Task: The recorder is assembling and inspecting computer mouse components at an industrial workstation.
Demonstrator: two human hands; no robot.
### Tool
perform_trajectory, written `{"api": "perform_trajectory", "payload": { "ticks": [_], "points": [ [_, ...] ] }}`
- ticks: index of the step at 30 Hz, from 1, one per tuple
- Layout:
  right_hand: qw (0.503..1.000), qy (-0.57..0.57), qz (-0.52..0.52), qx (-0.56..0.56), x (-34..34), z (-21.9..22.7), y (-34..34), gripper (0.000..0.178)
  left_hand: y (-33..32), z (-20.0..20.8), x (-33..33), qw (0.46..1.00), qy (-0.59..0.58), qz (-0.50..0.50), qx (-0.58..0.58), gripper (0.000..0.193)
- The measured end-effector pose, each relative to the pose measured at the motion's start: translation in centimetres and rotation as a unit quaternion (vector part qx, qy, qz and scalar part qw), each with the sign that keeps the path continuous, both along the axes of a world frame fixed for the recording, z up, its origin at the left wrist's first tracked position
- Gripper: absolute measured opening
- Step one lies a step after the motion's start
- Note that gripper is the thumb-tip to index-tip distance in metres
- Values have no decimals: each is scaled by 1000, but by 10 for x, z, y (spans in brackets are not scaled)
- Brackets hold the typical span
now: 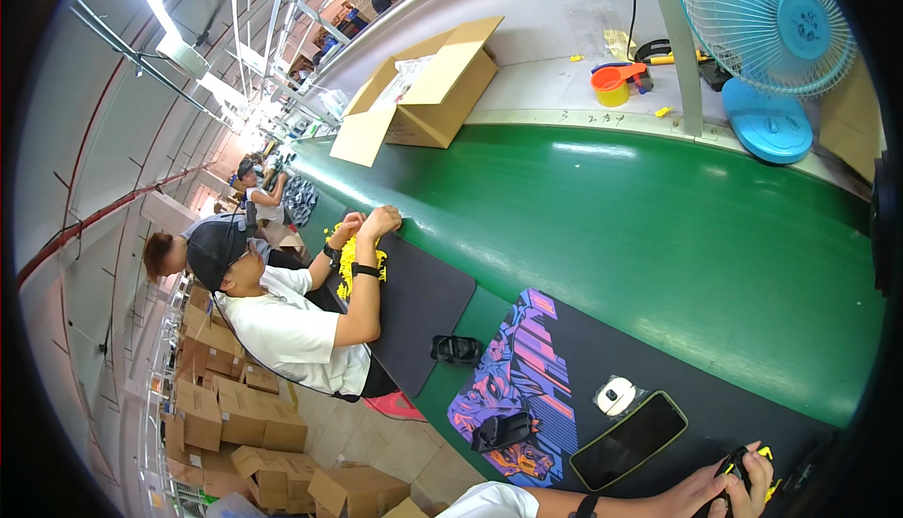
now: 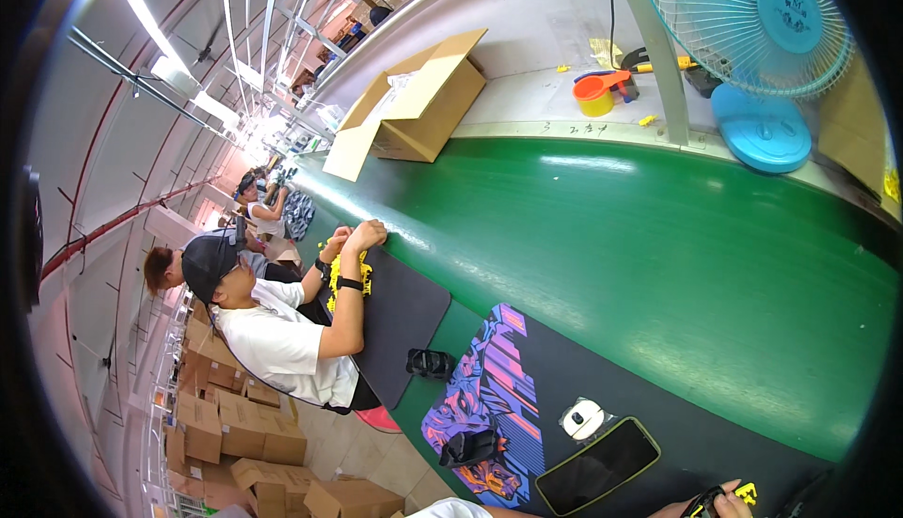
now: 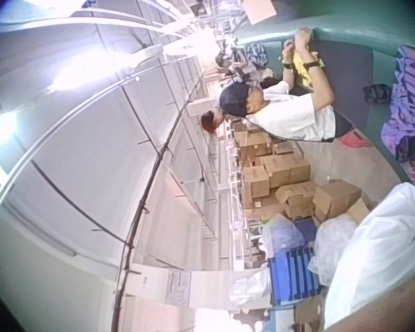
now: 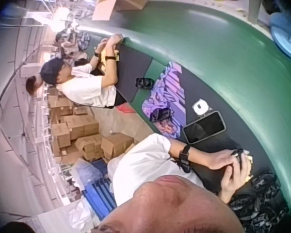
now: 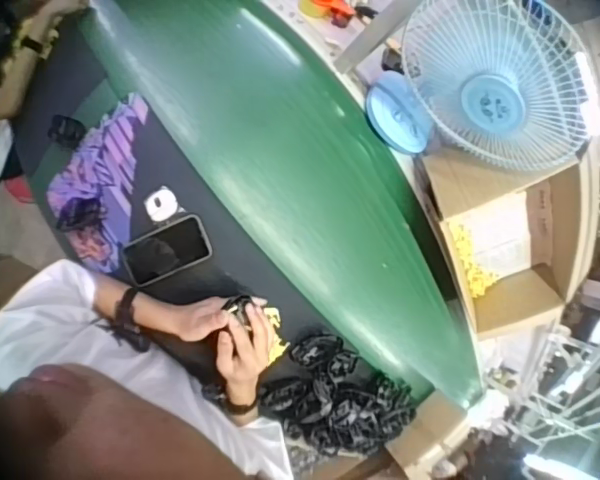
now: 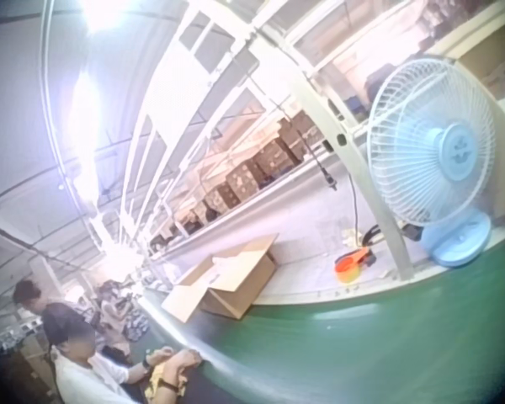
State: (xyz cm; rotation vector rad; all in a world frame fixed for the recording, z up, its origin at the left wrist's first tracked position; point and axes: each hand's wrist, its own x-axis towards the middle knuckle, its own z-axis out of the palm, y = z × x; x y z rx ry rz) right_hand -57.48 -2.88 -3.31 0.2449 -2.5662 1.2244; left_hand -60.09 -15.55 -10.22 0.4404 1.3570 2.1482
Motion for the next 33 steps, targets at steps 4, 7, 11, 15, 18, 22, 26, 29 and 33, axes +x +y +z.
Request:
{"api": "perform_trajectory", "payload": {
  "ticks": [4, 7, 11, 15, 18, 22, 26, 29, 33],
  "points": [
    [997, -8, 78, 29, -3, 1, 14, 23, -1, 1, 0, 1000, -1, -10, -5, 67],
    [991, -54, 116, 33, -3, 9, 24, 31, -2, 0, 0, 1000, -1, -18, -7, 67],
    [972, -150, 177, 16, -2, 32, 35, 50, -6, -13, 6, 997, -54, -47, 27, 62],
    [957, -195, 183, 115, 0, 47, 27, 59, -8, -19, 8, 993, -91, -71, 36, 48],
    [969, -130, 155, 142, -15, 63, 19, 42, -16, -10, 3, 964, -201, -140, 104, 55],
    [992, -69, -14, 109, -27, 35, 47, 68, -41, 3, 8, 969, -211, -101, 74, 61],
    [974, -114, -95, 174, -24, 4, 62, 61, -75, -13, 19, 965, -195, -177, 13, 53],
    [972, -20, -123, 198, -10, 19, 52, 52, -101, -38, 38, 964, -146, -215, -57, 41],
    [974, -67, -134, 171, 5, 72, 46, 57, -131, -8, 35, 973, 31, -179, -141, 28]
  ]
}}
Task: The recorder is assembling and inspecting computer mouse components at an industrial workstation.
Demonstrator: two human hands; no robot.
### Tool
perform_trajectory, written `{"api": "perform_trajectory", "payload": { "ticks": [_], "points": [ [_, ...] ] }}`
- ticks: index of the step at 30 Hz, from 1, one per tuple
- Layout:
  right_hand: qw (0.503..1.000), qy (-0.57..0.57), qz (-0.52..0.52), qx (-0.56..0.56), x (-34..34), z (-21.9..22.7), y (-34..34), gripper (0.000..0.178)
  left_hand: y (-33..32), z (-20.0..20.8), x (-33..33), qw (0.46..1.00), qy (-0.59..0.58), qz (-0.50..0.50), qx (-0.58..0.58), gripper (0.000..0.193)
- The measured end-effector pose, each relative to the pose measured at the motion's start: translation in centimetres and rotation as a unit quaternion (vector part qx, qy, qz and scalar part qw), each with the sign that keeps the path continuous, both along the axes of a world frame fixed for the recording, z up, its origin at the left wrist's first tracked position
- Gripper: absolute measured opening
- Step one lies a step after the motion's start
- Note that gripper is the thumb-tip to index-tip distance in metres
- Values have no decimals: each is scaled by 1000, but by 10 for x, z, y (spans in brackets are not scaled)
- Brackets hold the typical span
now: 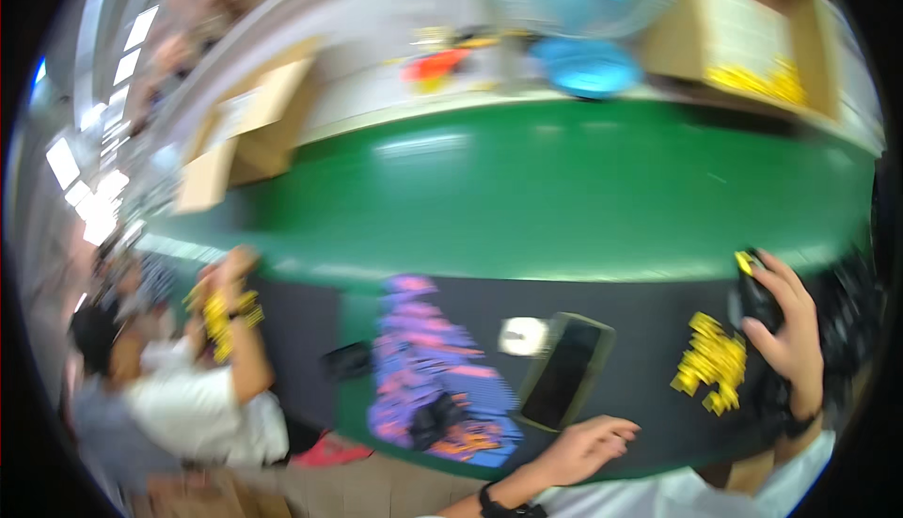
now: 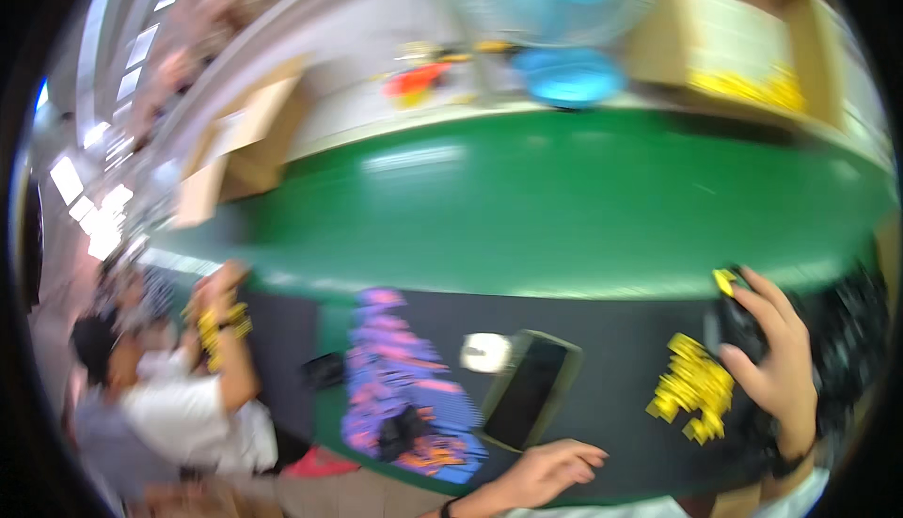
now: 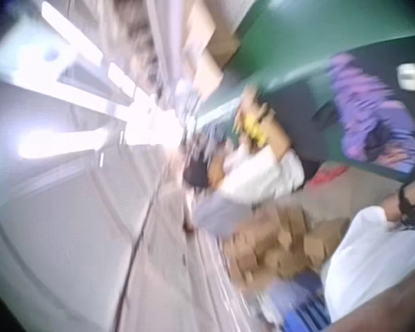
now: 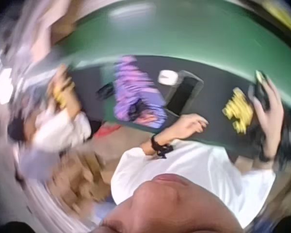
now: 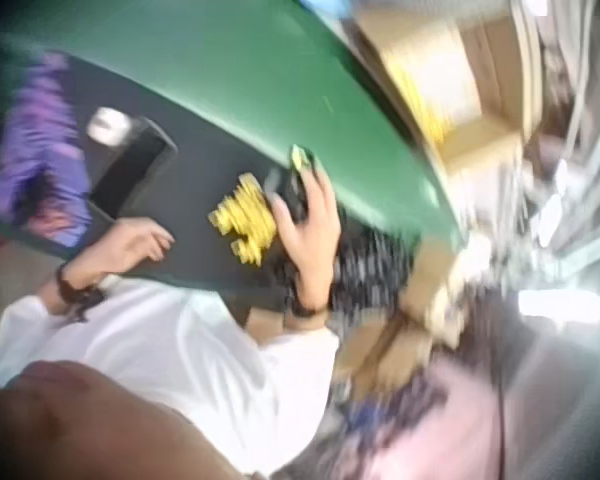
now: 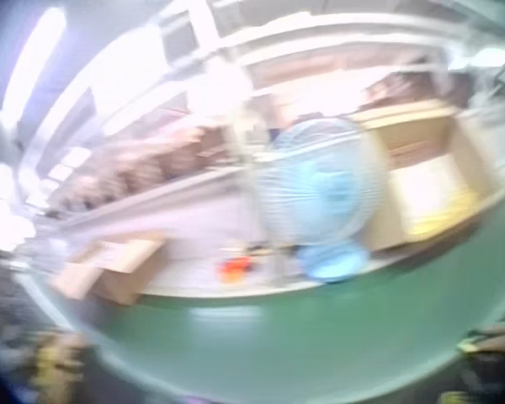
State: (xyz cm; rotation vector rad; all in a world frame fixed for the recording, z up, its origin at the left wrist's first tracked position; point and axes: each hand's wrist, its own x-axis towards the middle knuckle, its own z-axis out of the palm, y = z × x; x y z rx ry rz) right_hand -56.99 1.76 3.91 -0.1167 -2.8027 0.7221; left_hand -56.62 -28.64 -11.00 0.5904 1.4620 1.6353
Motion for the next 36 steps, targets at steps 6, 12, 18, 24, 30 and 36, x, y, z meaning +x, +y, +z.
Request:
{"api": "perform_trajectory", "payload": {
  "ticks": [6, 12, 18, 24, 30, 36],
  "points": [
    [990, -6, -97, 106, 76, 62, -6, 57, -7, -5, -12, 995, 101, -18, -2, 24],
    [937, -38, -316, 145, 223, 121, -55, 66, -6, 0, -2, 992, 96, -68, 36, 36],
    [892, -67, -424, 141, 314, 139, -71, 68, -19, 3, 5, 987, 116, -111, 10, 48],
    [890, -88, -395, 210, 303, 153, -71, 61, -28, 4, 9, 970, 183, -160, -4, 48],
    [940, -22, -250, 232, 272, 145, -57, 53, -40, 1, 8, 973, 194, -122, -16, 49],
    [959, -49, -217, 173, 284, 94, -29, 50, -49, 5, 9, 974, 179, -111, -80, 47]
  ]
}}
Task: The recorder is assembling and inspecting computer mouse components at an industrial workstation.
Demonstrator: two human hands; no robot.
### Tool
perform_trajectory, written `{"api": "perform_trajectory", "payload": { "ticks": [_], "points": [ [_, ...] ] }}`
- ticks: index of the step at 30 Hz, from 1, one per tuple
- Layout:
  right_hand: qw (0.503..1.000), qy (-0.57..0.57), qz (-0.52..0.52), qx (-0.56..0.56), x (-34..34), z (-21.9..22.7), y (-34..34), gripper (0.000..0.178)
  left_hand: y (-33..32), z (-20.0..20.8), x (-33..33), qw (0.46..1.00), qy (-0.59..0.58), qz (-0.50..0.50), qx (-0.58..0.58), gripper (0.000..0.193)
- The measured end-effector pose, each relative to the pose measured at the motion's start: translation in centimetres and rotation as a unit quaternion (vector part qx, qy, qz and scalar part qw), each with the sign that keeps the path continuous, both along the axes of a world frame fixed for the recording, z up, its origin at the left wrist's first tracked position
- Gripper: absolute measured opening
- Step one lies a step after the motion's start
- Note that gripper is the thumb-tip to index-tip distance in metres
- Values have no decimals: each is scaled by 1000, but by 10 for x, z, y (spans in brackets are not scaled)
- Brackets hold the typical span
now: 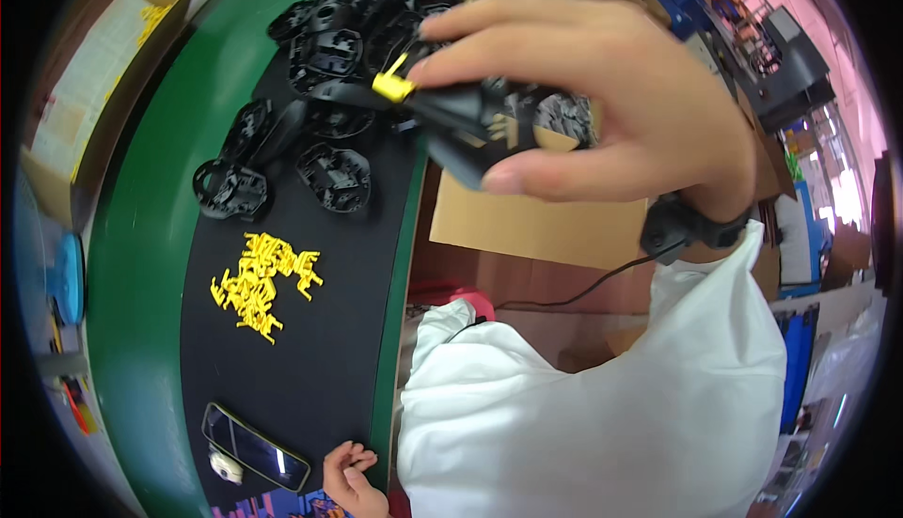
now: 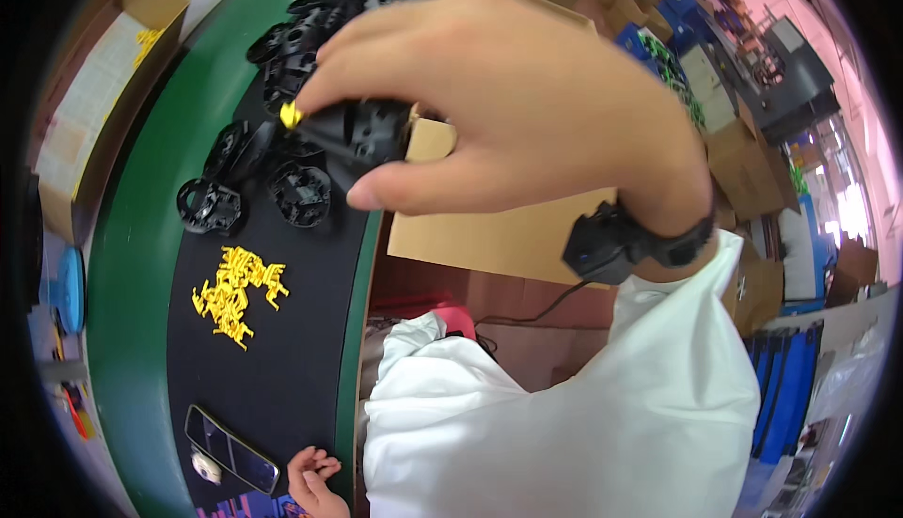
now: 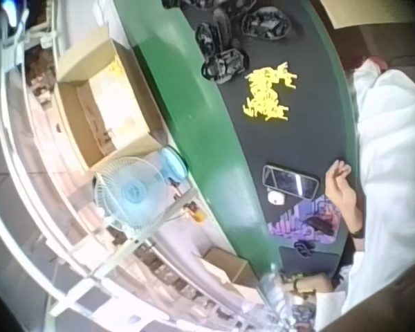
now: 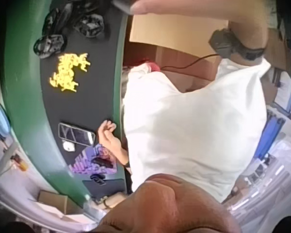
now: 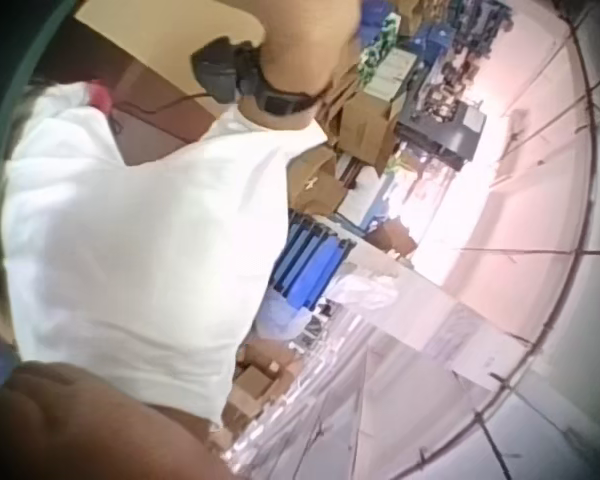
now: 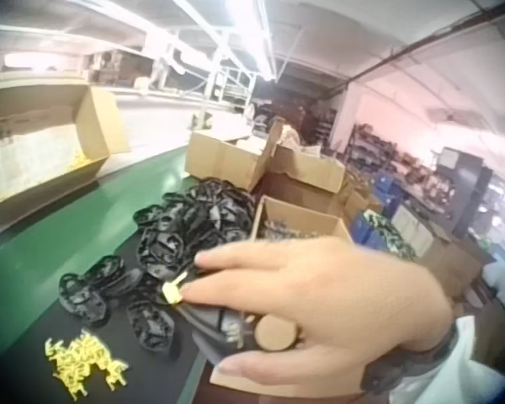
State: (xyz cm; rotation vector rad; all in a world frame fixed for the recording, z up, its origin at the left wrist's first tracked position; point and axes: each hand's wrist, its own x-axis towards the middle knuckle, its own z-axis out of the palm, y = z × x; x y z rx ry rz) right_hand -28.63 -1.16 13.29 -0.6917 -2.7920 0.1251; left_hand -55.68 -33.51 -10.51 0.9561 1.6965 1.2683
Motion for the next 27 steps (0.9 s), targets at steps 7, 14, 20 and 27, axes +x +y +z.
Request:
{"api": "perform_trajectory", "payload": {
  "ticks": [7, 14, 20, 27],
  "points": [
    [987, 28, -136, -75, 58, -64, -19, 44, 24, 37, -2, 985, 11, -86, -146, 33],
    [974, 94, -198, -53, 111, -85, -39, 45, 63, 53, 0, 954, 98, -225, -173, 31],
    [940, 152, -286, -111, 157, -103, -89, 48, 69, 49, 0, 935, 124, -274, -188, 28],
    [923, 41, -381, -30, 200, -44, -136, 51, 83, 46, 9, 925, 155, -314, -144, 26]
  ]
}}
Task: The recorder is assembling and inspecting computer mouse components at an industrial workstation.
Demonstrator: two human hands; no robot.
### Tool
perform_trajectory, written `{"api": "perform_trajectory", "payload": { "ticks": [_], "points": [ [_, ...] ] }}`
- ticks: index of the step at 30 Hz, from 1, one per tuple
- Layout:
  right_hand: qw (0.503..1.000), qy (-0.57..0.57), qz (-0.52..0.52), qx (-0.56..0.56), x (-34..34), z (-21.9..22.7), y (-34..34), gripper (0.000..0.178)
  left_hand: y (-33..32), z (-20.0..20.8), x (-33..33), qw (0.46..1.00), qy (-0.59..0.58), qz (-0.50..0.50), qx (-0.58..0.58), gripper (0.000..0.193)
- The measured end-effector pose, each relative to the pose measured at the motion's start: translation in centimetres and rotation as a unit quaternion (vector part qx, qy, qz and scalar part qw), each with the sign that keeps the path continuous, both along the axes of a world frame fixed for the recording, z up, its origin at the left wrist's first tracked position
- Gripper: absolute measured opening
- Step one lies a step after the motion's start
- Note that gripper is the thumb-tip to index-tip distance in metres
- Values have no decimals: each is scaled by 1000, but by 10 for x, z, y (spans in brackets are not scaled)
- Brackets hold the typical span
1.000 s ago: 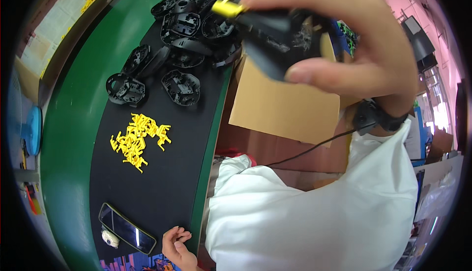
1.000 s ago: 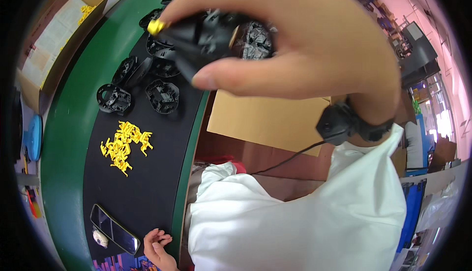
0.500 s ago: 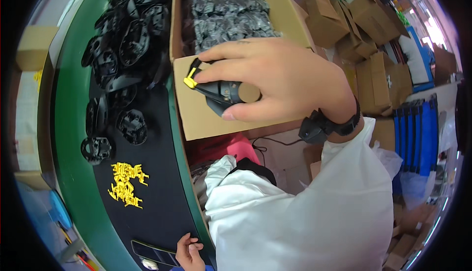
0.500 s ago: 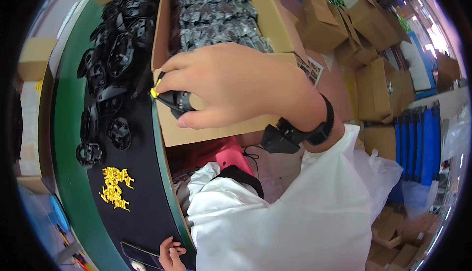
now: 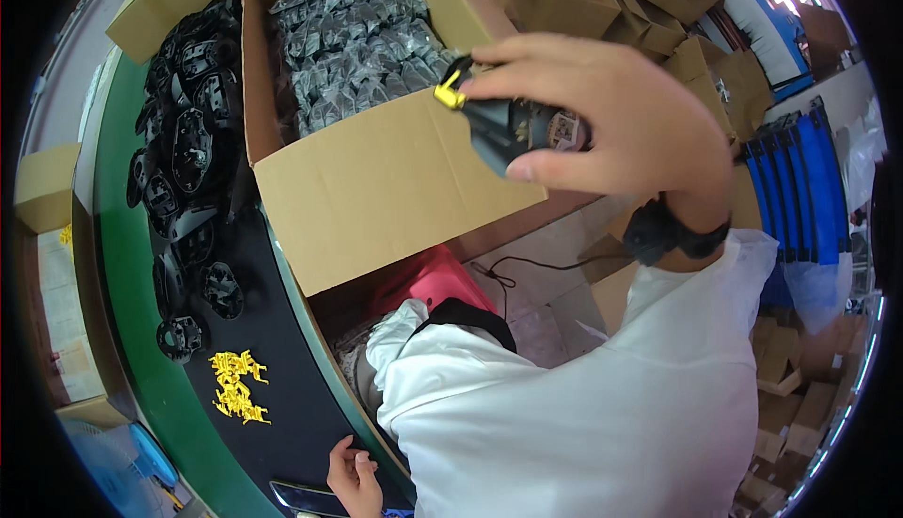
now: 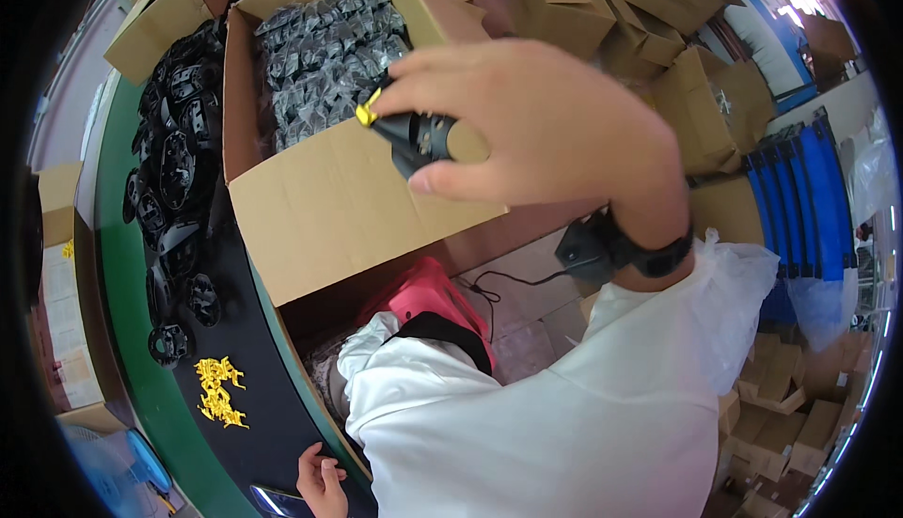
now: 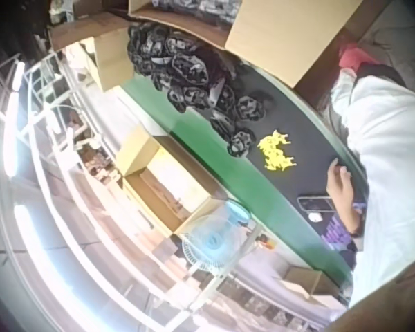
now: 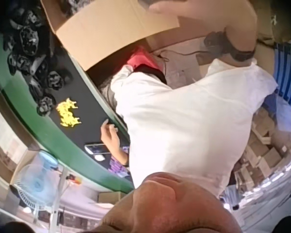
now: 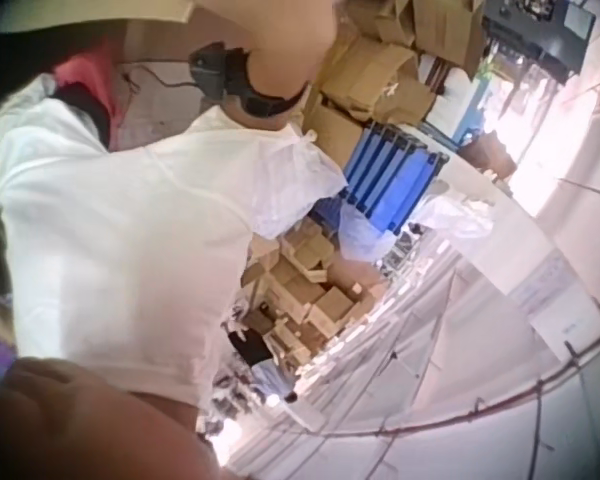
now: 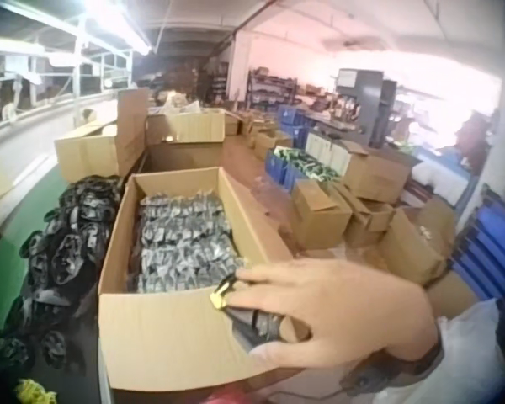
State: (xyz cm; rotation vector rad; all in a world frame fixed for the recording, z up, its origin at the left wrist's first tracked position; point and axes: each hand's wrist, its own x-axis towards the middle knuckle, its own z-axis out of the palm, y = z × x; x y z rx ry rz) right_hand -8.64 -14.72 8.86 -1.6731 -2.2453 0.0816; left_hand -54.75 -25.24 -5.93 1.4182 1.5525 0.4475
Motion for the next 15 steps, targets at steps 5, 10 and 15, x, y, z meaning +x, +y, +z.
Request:
{"api": "perform_trajectory", "payload": {
  "ticks": [5, 10, 15],
  "points": [
    [996, -69, 58, 15, -7, 44, 4, 54, -8, -7, -5, 999, -4, 37, 30, 27],
    [965, -190, 181, 12, -63, 128, 24, 57, -17, -29, -7, 992, -16, 83, 89, 22],
    [892, -246, 356, 130, -282, 168, 89, 57, -33, -33, -4, 975, 22, 165, 145, 24]
  ]
}}
